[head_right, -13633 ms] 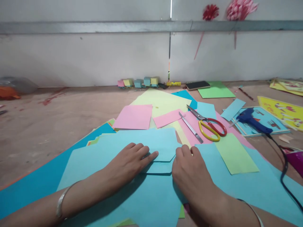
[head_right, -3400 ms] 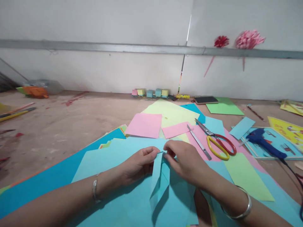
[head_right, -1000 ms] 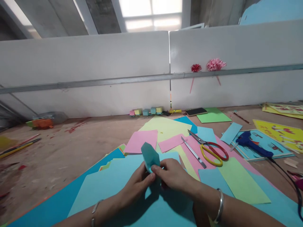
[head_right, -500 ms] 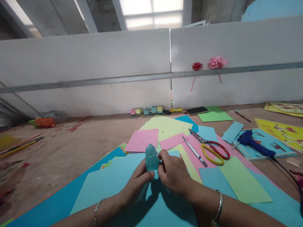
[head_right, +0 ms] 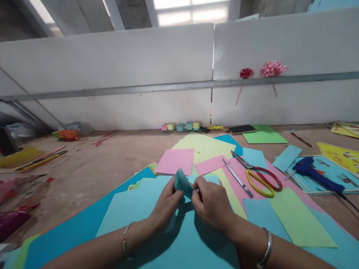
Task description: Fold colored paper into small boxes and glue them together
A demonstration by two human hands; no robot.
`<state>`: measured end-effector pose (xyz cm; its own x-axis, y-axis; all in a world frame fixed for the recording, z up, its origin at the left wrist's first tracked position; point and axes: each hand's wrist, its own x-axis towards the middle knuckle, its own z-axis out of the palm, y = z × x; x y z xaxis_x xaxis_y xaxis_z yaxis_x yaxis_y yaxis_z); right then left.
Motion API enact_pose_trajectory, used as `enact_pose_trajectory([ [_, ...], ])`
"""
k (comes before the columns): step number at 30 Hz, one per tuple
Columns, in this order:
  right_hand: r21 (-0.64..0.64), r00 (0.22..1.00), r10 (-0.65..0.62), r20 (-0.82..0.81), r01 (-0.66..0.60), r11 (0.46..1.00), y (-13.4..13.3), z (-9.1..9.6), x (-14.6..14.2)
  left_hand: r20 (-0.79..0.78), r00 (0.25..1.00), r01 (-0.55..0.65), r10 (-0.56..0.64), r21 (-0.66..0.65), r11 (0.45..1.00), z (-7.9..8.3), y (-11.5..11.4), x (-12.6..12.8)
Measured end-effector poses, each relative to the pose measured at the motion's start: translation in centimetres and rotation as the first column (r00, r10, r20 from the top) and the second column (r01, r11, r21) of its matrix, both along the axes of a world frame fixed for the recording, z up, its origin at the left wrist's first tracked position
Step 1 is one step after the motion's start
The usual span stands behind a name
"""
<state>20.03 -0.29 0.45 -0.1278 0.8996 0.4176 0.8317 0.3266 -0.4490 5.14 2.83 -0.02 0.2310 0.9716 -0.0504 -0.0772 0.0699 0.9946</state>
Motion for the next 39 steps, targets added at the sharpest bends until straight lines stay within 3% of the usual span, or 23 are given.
enact_pose_trajectory([
  [3, 0.012, 1.000, -0.007, -0.020, 0.007, 1.000, 0.1, -0.1, 0.0, -0.040, 0.999, -0.009, 0.011, 0.052, 0.999, -0.7, 0.4, -0.1],
  [6, 0.113, 0.999, -0.003, -0.043, 0.008, 0.994, 0.1, -0.5, -0.3, -0.080, 0.997, -0.018, 0.023, 0.062, 0.998, -1.2, 0.7, -0.3],
  [10, 0.212, 0.999, 0.021, -0.026, -0.015, 0.977, 0.1, -1.0, -0.6, -0.088, 0.996, 0.031, -0.022, 0.102, 0.994, -0.9, 0.6, -0.2],
  [19, 0.154, 0.995, 0.078, 0.065, -0.087, 0.984, -0.1, -0.8, -0.3, -0.089, 0.995, 0.059, -0.045, 0.156, 0.986, -0.8, 0.1, -0.2],
  [22, 0.145, 0.999, 0.050, -0.016, -0.047, 0.988, -0.1, -0.9, -0.3, -0.111, 0.991, 0.100, -0.081, 0.186, 0.977, -0.9, -0.1, -0.4],
  [25, 0.024, 0.988, -0.016, -0.154, 0.020, 1.000, 0.0, -0.6, -0.2, -0.181, 0.977, 0.151, -0.112, 0.216, 0.965, -0.7, -0.2, -0.4],
  [29, -0.068, 0.974, -0.003, -0.227, -0.013, 0.998, 0.0, -0.2, -0.2, -0.233, 0.971, 0.093, -0.046, 0.194, 0.977, -0.6, 0.2, -0.5],
  [34, 0.010, 0.979, 0.070, -0.189, -0.070, 0.998, -0.1, -0.4, -0.3, -0.187, 0.981, -0.029, 0.054, 0.136, 0.990, -1.1, 0.8, -0.6],
  [39, 0.102, 0.987, 0.125, -0.105, -0.114, 0.988, -0.2, -1.0, -0.1, -0.232, 0.972, 0.071, -0.024, 0.198, 0.978, -1.0, 0.6, -0.6],
])
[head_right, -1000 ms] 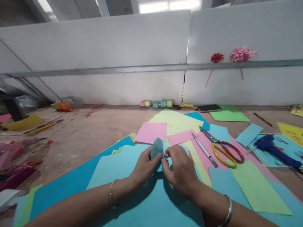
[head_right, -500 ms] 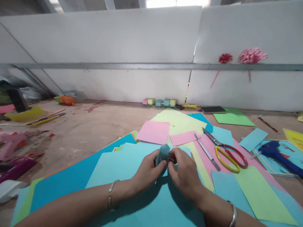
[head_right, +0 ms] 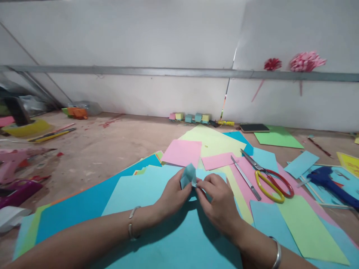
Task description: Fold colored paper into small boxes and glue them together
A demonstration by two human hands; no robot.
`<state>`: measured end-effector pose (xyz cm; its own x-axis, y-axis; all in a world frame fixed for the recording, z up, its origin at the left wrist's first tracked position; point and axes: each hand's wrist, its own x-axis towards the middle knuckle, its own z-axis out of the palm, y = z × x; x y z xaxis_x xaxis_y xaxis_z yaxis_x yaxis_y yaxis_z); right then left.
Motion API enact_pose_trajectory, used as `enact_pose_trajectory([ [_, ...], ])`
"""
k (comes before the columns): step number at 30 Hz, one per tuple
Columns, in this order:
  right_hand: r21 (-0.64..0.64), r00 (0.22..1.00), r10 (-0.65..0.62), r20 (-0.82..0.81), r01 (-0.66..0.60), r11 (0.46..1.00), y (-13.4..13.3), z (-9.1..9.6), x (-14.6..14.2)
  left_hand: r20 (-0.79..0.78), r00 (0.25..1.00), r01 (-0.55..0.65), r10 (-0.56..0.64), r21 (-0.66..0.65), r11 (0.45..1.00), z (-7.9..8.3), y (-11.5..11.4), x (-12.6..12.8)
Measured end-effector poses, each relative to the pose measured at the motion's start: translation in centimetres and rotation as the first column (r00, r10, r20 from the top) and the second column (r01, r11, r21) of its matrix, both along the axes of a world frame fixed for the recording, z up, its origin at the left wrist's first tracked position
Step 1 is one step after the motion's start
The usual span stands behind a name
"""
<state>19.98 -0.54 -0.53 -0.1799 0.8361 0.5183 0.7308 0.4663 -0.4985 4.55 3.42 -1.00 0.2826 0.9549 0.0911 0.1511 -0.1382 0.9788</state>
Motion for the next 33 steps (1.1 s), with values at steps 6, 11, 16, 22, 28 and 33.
enact_pose_trajectory([
  [6, -0.004, 0.999, -0.020, 0.050, 0.020, 1.000, 0.1, -0.1, 0.1, -0.213, 0.968, 0.164, -0.133, 0.135, 0.977, 0.2, -0.9, -0.2],
  [11, -0.138, 0.983, -0.153, -0.098, 0.139, 0.981, 0.4, 0.1, 0.0, -0.224, 0.962, 0.180, -0.154, 0.099, 0.979, -0.1, -0.7, -0.3],
  [16, -0.229, 0.960, -0.157, -0.233, 0.103, 0.968, 0.3, 0.0, -0.3, -0.112, 0.985, 0.138, -0.134, 0.034, 0.990, -0.4, -0.1, -0.2],
  [22, -0.199, 0.918, -0.168, -0.360, 0.100, 0.975, 0.3, 0.1, -0.6, -0.076, 0.990, 0.120, -0.119, 0.005, 0.993, -0.2, 0.0, -0.1],
  [28, -0.252, 0.948, -0.188, -0.256, 0.122, 0.960, 0.1, 0.7, -0.8, -0.041, 0.987, 0.157, -0.157, 0.007, 0.988, -0.5, -0.2, -0.1],
  [33, -0.293, 0.954, -0.183, -0.237, 0.110, 0.950, 0.7, 0.9, -0.2, 0.048, 0.993, 0.112, -0.107, -0.096, 0.989, -0.8, -0.6, 0.0],
])
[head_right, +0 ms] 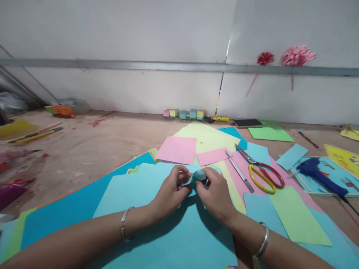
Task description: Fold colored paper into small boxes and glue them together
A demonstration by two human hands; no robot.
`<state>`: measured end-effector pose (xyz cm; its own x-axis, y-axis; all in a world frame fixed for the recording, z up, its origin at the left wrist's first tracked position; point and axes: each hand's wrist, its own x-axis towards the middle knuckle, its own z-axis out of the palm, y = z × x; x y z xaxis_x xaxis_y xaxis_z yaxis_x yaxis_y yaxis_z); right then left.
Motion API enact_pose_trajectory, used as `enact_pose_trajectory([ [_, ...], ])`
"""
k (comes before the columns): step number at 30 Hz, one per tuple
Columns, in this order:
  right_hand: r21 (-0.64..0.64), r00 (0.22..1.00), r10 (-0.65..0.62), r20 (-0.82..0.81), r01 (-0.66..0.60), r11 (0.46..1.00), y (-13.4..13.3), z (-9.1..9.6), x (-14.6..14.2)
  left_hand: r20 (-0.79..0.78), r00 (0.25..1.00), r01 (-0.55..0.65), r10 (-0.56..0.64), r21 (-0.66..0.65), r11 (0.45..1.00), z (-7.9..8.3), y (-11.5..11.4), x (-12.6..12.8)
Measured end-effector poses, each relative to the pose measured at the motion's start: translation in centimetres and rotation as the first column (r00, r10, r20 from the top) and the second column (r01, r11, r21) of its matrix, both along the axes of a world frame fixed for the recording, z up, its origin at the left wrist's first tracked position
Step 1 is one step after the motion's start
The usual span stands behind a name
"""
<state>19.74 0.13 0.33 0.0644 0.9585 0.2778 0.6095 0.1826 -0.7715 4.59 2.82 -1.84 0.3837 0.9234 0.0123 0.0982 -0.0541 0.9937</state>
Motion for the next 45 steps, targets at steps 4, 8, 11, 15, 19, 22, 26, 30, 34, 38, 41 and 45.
enact_pose_trajectory([
  [4, -0.055, 0.994, -0.031, -0.104, 0.025, 0.998, 0.5, -0.2, 0.6, -0.049, 0.999, 0.017, -0.009, 0.152, 0.988, 0.4, -0.3, -0.1],
  [8, -0.007, 0.998, 0.010, -0.068, -0.010, 1.000, 0.5, -0.2, 0.9, -0.066, 0.997, 0.060, -0.048, 0.206, 0.977, 0.7, -0.2, -0.3],
  [11, 0.041, 0.991, 0.129, 0.031, -0.130, 0.991, 0.4, -0.1, 0.9, -0.071, 0.997, 0.047, -0.037, 0.156, 0.987, 0.4, 0.3, -0.3],
  [15, 0.017, 0.976, 0.193, 0.099, -0.196, 0.980, 0.5, -0.1, 0.9, -0.070, 0.998, 0.011, -0.003, 0.110, 0.994, -0.1, 0.8, -0.2],
  [19, 0.034, 0.988, 0.137, 0.072, -0.140, 0.990, 0.6, 0.0, 1.1, 0.019, 1.000, 0.011, -0.011, 0.015, 1.000, 0.6, 0.5, -0.1],
  [22, 0.100, 0.991, 0.136, 0.000, -0.135, 0.986, 0.4, 0.1, 1.2, 0.248, 0.967, -0.010, 0.063, -0.211, 0.978, 1.4, 0.1, 0.0],
  [26, 0.165, 0.979, 0.176, -0.104, -0.158, 0.974, 0.0, 0.1, 1.2, 0.367, 0.922, 0.029, 0.122, -0.381, 0.924, 1.5, 0.1, 0.0],
  [30, 0.172, 0.976, 0.175, -0.127, -0.152, 0.973, -0.1, 0.1, 1.2, 0.474, 0.880, 0.279, 0.007, -0.529, 0.802, 1.2, 0.2, 0.1],
  [34, 0.177, 0.983, 0.166, -0.083, -0.150, 0.973, -0.1, 0.3, 1.3, 0.505, 0.863, 0.317, -0.023, -0.506, 0.802, 1.3, 0.1, 0.2],
  [38, 0.231, 0.960, 0.271, -0.072, -0.248, 0.941, 0.0, 0.5, 1.4, 0.513, 0.858, 0.302, -0.002, -0.502, 0.811, 1.3, -0.1, 0.2],
  [41, 0.238, 0.958, 0.261, -0.119, -0.228, 0.944, 0.0, 0.7, 1.5, 0.524, 0.851, 0.327, -0.027, -0.490, 0.808, 1.4, -0.1, 0.2],
  [45, 0.170, 0.965, 0.202, -0.165, -0.174, 0.970, 0.1, 0.9, 1.4, 0.532, 0.843, 0.382, -0.078, -0.490, 0.784, 1.1, 0.0, 0.1],
])
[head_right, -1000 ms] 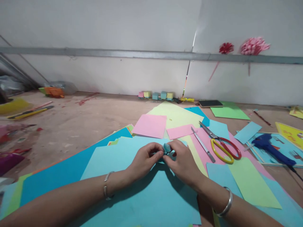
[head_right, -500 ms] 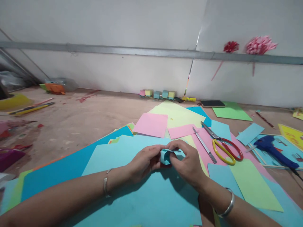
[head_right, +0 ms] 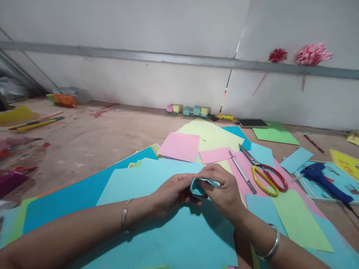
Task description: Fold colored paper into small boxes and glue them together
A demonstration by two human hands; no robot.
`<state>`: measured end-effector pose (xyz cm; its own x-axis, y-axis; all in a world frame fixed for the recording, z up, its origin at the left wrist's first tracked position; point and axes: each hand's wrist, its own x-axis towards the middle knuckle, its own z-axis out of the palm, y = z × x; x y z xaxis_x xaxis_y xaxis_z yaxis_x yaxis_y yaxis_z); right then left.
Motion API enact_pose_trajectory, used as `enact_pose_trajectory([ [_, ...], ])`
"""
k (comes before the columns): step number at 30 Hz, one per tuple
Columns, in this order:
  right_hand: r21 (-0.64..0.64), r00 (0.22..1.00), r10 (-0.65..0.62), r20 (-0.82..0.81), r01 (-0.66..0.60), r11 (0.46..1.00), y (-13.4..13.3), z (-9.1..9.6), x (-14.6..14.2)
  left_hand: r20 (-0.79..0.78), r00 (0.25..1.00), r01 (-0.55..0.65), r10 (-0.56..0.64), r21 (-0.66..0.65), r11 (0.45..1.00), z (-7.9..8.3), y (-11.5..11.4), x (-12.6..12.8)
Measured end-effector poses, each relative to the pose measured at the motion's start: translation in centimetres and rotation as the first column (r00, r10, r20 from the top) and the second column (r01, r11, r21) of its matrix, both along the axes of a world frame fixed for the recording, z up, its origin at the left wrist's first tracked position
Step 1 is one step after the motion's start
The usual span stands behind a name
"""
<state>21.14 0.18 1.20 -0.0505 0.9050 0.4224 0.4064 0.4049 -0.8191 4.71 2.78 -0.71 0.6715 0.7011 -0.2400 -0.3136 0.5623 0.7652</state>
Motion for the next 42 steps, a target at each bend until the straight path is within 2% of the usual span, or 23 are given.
enact_pose_trajectory([
  [5, -0.124, 0.990, -0.142, -0.017, 0.139, 0.982, -0.2, 0.1, -0.5, 0.001, 1.000, 0.014, -0.014, -0.018, 1.000, -0.5, 0.1, 0.0],
  [7, -0.140, 0.987, -0.158, -0.014, 0.154, 0.978, -0.3, 0.2, -0.6, -0.003, 0.999, 0.033, -0.033, -0.030, 0.999, -0.6, 0.1, 0.0],
  [13, 0.035, 0.988, -0.132, 0.080, 0.129, 0.991, -0.4, 0.6, -0.3, -0.003, 0.999, 0.045, -0.045, -0.050, 0.998, -0.7, 0.2, -0.1],
  [16, 0.048, 0.983, -0.147, 0.108, 0.143, 0.989, -0.5, 0.7, -0.3, -0.010, 0.999, 0.034, -0.034, -0.051, 0.998, -0.6, 0.1, -0.1],
  [19, 0.043, 0.993, -0.110, 0.052, 0.107, 0.993, -0.6, 0.9, -0.4, -0.023, 0.999, 0.033, -0.034, -0.041, 0.999, -0.1, 0.1, -0.1],
  [22, -0.030, 0.997, -0.070, 0.015, 0.071, 0.997, -0.6, 1.3, -0.3, -0.032, 0.997, 0.072, -0.074, -0.035, 0.997, 0.4, 0.1, -0.1],
  [27, -0.300, 0.997, -0.058, -0.059, 0.038, 0.953, -0.4, 1.9, -0.5, -0.035, 0.993, 0.112, -0.114, -0.064, 0.992, 0.6, 0.2, -0.3],
  [30, -0.351, 0.997, -0.059, -0.046, 0.039, 0.936, -0.3, 2.2, -0.7, -0.023, 0.995, 0.094, -0.095, -0.051, 0.994, 0.2, 0.3, -0.4],
  [35, -0.277, 0.995, -0.079, 0.059, 0.092, 0.956, -0.5, 1.7, -0.4, 0.048, 0.999, 0.014, -0.011, -0.062, 0.998, -0.3, 0.5, -0.3],
  [38, -0.127, 0.989, -0.120, 0.081, 0.130, 0.983, -0.7, 1.1, -0.2, 0.061, 0.998, 0.000, 0.004, -0.068, 0.998, -0.3, 0.5, -0.4],
  [42, 0.081, 0.990, -0.102, 0.097, 0.094, 0.992, -0.9, 0.7, -0.3, 0.053, 0.998, 0.030, -0.026, -0.081, 0.996, -0.1, 0.5, -0.4],
])
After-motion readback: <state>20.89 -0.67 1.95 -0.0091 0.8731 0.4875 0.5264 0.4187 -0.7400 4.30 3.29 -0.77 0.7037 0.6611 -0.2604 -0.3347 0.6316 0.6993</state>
